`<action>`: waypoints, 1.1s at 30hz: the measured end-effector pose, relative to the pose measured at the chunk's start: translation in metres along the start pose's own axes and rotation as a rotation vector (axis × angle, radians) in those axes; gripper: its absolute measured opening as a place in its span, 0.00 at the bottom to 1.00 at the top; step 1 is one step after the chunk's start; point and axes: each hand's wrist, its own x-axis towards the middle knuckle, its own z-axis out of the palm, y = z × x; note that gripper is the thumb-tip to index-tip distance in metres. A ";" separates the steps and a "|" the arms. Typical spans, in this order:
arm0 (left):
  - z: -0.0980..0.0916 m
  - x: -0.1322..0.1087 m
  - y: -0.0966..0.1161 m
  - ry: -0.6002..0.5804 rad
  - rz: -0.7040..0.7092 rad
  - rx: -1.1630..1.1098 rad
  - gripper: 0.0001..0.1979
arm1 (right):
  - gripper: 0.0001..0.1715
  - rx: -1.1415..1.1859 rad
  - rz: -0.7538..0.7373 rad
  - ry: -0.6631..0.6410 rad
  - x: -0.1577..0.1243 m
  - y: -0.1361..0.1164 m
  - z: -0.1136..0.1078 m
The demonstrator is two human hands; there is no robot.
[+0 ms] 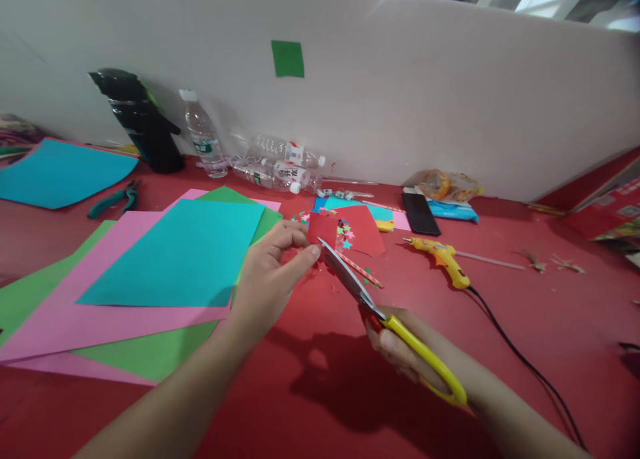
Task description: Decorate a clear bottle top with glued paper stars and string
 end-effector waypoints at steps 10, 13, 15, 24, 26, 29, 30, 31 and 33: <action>0.006 -0.002 -0.001 0.022 -0.057 -0.111 0.07 | 0.30 0.106 0.031 0.061 0.001 0.007 0.013; 0.009 -0.004 -0.001 0.043 -0.070 -0.178 0.08 | 0.29 0.145 0.045 0.077 0.000 0.010 0.017; 0.011 -0.005 -0.001 0.047 -0.075 -0.217 0.09 | 0.29 0.172 0.030 0.079 0.000 0.012 0.019; 0.018 -0.010 -0.004 0.069 -0.080 -0.332 0.08 | 0.30 0.133 0.055 0.125 0.001 0.006 0.026; 0.019 -0.011 -0.005 0.069 -0.096 -0.343 0.06 | 0.32 0.124 0.061 0.128 0.001 0.003 0.027; 0.020 -0.011 -0.007 0.077 -0.111 -0.370 0.06 | 0.33 0.135 0.071 0.111 0.002 -0.001 0.029; 0.020 -0.011 -0.007 0.078 -0.115 -0.379 0.06 | 0.33 0.139 0.074 0.108 0.002 -0.001 0.029; 0.021 -0.011 -0.007 0.079 -0.117 -0.385 0.06 | 0.33 0.139 0.076 0.108 0.002 -0.002 0.030; 0.021 -0.011 -0.008 0.085 -0.119 -0.390 0.05 | 0.33 0.124 0.073 0.118 0.002 -0.002 0.031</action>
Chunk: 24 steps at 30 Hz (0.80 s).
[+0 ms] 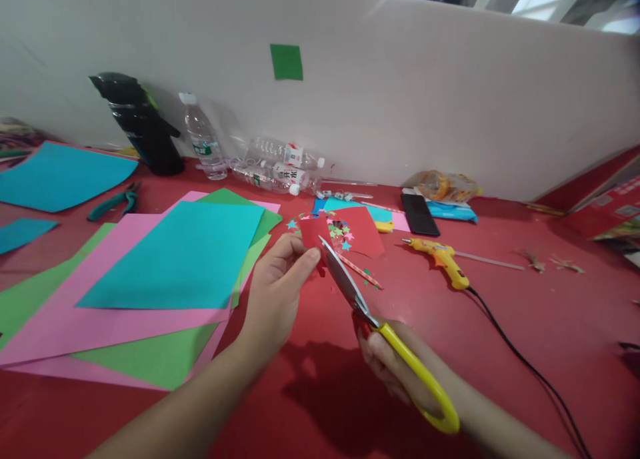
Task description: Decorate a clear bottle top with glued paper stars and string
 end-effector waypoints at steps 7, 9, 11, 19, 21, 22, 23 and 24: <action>0.001 -0.001 0.000 0.005 0.000 -0.007 0.04 | 0.32 -0.076 -0.058 0.037 0.002 0.003 -0.002; 0.001 -0.001 0.001 0.003 0.003 -0.001 0.04 | 0.32 -0.085 -0.061 0.045 0.003 0.005 -0.003; 0.001 -0.001 0.002 0.002 0.007 0.010 0.05 | 0.32 -0.088 -0.065 0.046 0.003 0.007 -0.003; 0.001 -0.001 0.003 0.005 0.009 0.020 0.05 | 0.32 -0.087 -0.062 0.026 0.002 0.005 -0.005; 0.001 0.000 0.004 0.002 0.017 0.023 0.05 | 0.32 -0.089 -0.062 0.020 0.002 0.003 -0.006; 0.001 0.000 0.004 -0.001 0.021 0.025 0.05 | 0.32 -0.091 -0.063 0.018 0.002 0.002 -0.007; 0.001 0.000 0.004 -0.002 0.025 0.029 0.05 | 0.32 -0.092 -0.063 0.016 0.002 0.001 -0.007; 0.001 0.000 0.004 -0.003 0.027 0.030 0.05 | 0.32 -0.092 -0.064 0.015 0.002 0.000 -0.008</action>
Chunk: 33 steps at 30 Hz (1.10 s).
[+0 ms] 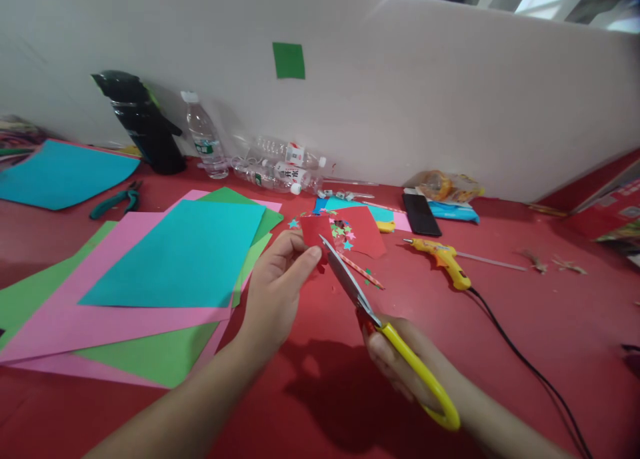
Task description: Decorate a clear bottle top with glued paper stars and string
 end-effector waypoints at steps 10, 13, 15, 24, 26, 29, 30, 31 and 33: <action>-0.001 0.001 0.004 -0.014 0.023 0.002 0.07 | 0.33 0.028 0.011 -0.022 0.000 -0.001 -0.001; -0.001 0.001 0.004 -0.008 0.020 -0.004 0.07 | 0.33 0.038 0.019 -0.024 0.000 -0.001 -0.002; -0.002 0.002 0.005 -0.004 0.019 0.004 0.07 | 0.33 0.062 0.027 -0.034 0.001 0.000 -0.003; -0.007 0.006 0.004 -0.057 0.037 0.074 0.09 | 0.31 0.239 0.174 -0.054 0.000 0.009 0.002; -0.006 0.005 0.003 -0.096 0.014 0.082 0.08 | 0.31 0.241 0.144 -0.041 0.000 0.009 0.004; -0.003 0.001 0.003 -0.113 0.009 0.103 0.07 | 0.32 0.186 0.042 -0.018 0.001 0.008 0.004; -0.002 0.001 0.003 -0.099 0.017 0.096 0.08 | 0.32 0.164 0.009 -0.019 0.002 0.007 0.004; -0.001 0.000 0.003 -0.084 0.020 0.072 0.08 | 0.32 0.147 -0.014 -0.024 0.002 0.006 0.003; 0.000 -0.001 0.004 -0.075 0.002 0.003 0.07 | 0.31 0.144 -0.027 -0.037 0.002 0.005 0.001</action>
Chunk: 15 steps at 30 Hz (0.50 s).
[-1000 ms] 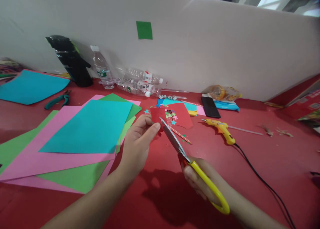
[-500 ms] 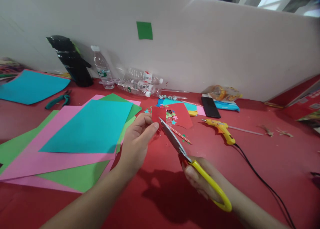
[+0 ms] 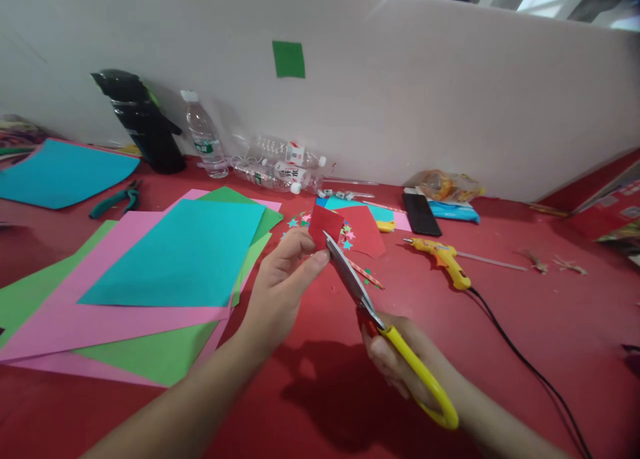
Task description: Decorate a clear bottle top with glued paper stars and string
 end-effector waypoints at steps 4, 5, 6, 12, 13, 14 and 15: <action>-0.001 0.001 0.002 0.040 -0.016 -0.091 0.05 | 0.31 0.012 0.008 0.008 0.000 -0.001 -0.001; -0.001 0.002 0.003 0.055 -0.011 -0.095 0.05 | 0.31 0.009 0.009 0.012 0.000 0.000 0.000; -0.001 0.002 0.004 0.066 -0.010 -0.097 0.05 | 0.32 0.006 0.010 0.014 0.000 0.000 0.000; -0.001 0.005 0.005 0.116 -0.053 -0.101 0.07 | 0.32 -0.001 0.023 0.011 0.000 0.002 0.002; -0.002 0.006 0.005 0.118 -0.036 -0.080 0.07 | 0.32 -0.009 0.020 0.010 0.000 0.001 0.002; -0.003 0.006 0.005 0.113 -0.007 -0.046 0.08 | 0.33 -0.022 0.017 0.010 0.000 0.001 0.002; -0.004 0.007 0.005 0.103 0.030 0.001 0.09 | 0.33 -0.040 0.019 0.014 -0.001 0.000 0.001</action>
